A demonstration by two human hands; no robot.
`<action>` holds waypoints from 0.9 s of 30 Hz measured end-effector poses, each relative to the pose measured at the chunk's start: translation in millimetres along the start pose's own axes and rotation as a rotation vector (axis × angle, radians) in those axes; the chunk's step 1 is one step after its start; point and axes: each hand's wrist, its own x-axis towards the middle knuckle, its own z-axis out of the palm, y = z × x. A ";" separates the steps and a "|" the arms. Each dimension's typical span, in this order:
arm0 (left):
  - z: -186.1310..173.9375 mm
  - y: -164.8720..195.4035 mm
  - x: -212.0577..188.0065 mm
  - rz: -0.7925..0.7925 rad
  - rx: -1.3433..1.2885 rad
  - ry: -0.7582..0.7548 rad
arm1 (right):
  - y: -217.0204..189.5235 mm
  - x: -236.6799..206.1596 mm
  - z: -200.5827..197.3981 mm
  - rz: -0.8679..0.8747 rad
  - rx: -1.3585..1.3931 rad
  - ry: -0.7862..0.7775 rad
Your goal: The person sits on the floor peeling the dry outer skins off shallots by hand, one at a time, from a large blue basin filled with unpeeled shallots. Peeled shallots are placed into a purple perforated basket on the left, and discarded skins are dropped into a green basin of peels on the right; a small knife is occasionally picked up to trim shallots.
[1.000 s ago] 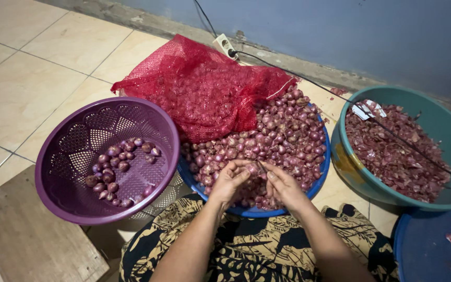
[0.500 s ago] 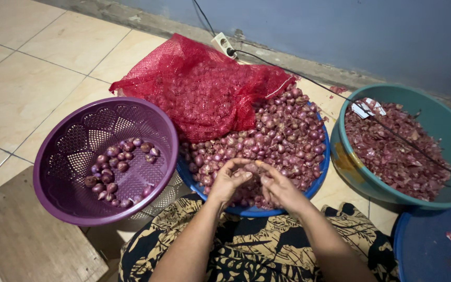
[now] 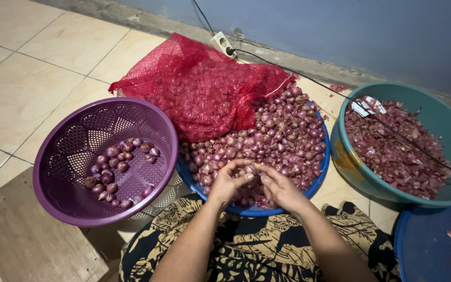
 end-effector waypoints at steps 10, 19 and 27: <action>-1.4 -4.4 -0.4 0.014 0.045 -0.012 | 14.9 6.8 -4.4 0.082 0.153 0.055; -4.2 -1.8 0.7 -0.014 0.139 -0.024 | 5.1 2.3 -2.2 0.087 0.111 0.059; 2.5 3.8 0.6 0.051 0.075 -0.064 | 0.3 -1.9 1.7 -0.003 -0.177 0.014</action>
